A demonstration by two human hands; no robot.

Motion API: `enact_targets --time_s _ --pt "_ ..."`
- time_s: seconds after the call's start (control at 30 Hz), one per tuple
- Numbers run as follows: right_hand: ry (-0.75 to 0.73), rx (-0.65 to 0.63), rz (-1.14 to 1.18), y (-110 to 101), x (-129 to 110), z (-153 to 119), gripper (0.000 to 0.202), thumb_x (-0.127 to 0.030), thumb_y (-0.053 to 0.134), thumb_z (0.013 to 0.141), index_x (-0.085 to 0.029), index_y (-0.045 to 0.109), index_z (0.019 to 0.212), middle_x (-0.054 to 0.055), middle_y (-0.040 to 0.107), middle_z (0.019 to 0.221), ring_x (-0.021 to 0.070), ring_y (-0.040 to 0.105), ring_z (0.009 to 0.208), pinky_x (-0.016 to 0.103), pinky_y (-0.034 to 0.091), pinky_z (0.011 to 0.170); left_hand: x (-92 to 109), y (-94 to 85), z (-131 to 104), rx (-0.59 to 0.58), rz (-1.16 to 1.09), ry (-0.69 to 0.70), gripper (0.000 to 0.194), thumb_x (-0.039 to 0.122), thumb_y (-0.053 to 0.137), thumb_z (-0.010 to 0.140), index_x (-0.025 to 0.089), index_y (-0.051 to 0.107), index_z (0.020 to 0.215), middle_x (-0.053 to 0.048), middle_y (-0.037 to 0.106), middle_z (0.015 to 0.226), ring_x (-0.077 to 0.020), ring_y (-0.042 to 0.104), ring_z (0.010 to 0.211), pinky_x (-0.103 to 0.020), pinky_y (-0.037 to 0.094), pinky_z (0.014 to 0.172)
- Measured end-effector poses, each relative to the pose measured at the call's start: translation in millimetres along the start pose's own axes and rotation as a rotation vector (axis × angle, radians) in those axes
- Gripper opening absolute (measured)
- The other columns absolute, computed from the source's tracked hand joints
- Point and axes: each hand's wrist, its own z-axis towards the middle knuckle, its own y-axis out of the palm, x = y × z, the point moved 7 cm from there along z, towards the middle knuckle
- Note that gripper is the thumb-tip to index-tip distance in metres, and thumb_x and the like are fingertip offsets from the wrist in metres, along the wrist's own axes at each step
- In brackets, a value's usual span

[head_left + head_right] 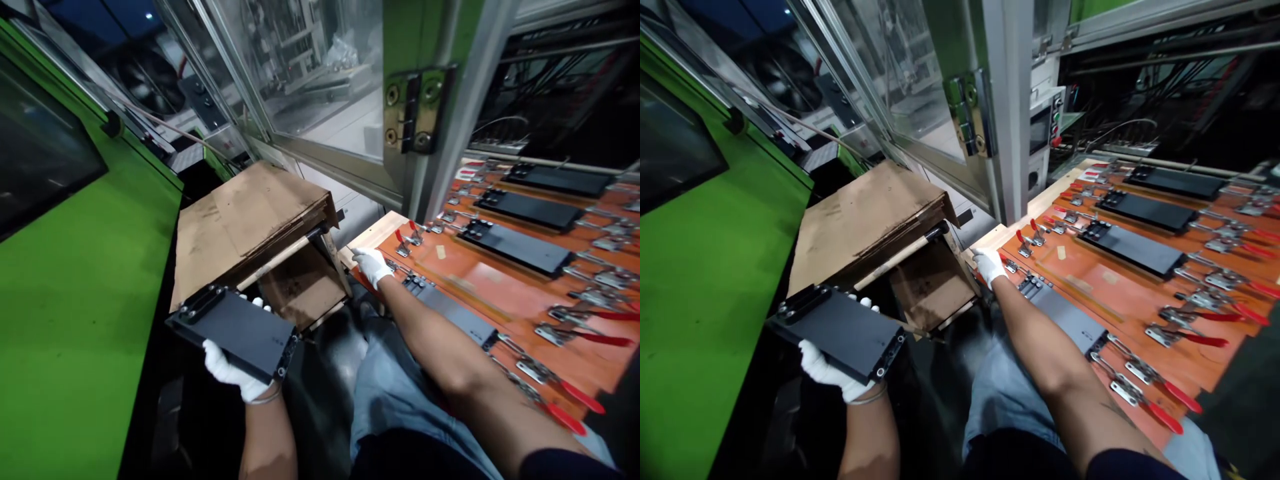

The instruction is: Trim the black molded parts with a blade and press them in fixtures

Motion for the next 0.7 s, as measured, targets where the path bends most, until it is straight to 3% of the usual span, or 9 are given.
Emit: enact_targets --time_s 0.1,0.2,0.3,0.43,0.57,0.7 --pt "0.059 -0.052 0.063 0 12 -23 0.023 -0.015 0.060 0.095 -0.007 0.068 0.114 0.007 0.073 0.092 0.0095 0.060 0.061 0.022 0.052 0.062 -18 7.0 -5 -0.107 -0.085 -0.138 0.059 0.068 0.046 0.089 0.027 0.071 0.122 -0.002 0.074 0.123 -0.0245 0.070 0.109 -0.037 0.059 0.090" --pt "0.104 -0.130 0.101 1 23 -53 0.027 -0.003 0.060 0.082 -0.005 0.073 0.106 0.003 0.071 0.073 0.0069 0.049 0.046 0.019 0.043 0.049 -40 19.7 -14 -0.208 -0.173 -0.284 0.060 0.068 0.047 0.090 0.023 0.070 0.123 -0.004 0.075 0.118 -0.0244 0.071 0.105 -0.037 0.058 0.090" --pt "0.117 -0.184 0.113 -6 29 -87 0.031 -0.002 0.060 0.076 -0.005 0.075 0.102 0.001 0.066 0.062 0.0073 0.046 0.041 0.019 0.039 0.043 -66 32.8 -29 -0.302 -0.239 -0.457 0.063 0.066 0.047 0.091 0.018 0.068 0.125 -0.009 0.075 0.118 -0.0248 0.071 0.103 -0.038 0.057 0.090" --pt "0.033 -0.207 0.160 -29 21 -136 0.035 -0.011 0.057 0.082 -0.011 0.073 0.113 0.001 0.068 0.070 0.0072 0.051 0.046 0.018 0.041 0.046 -99 39.1 -54 -0.332 -0.307 -0.663 0.066 0.065 0.042 0.093 0.015 0.065 0.130 -0.014 0.072 0.121 -0.0264 0.071 0.102 -0.041 0.057 0.089" --pt "-0.060 -0.264 0.183 -46 4 -194 0.032 -0.017 0.055 0.083 -0.014 0.072 0.109 0.001 0.069 0.079 0.0078 0.055 0.049 0.017 0.040 0.044 -117 46.9 -69 -0.349 -0.314 -0.724 0.068 0.067 0.042 0.093 0.014 0.065 0.128 -0.014 0.072 0.117 -0.0262 0.070 0.101 -0.041 0.056 0.090" --pt "-0.057 -0.340 0.152 -45 7 -238 0.024 -0.023 0.052 0.088 -0.017 0.070 0.103 0.000 0.068 0.074 0.0115 0.061 0.052 0.019 0.039 0.041 -119 59.3 -67 -0.358 -0.286 -0.670 0.070 0.069 0.040 0.092 0.016 0.064 0.131 -0.012 0.072 0.117 -0.0261 0.069 0.100 -0.040 0.054 0.089"
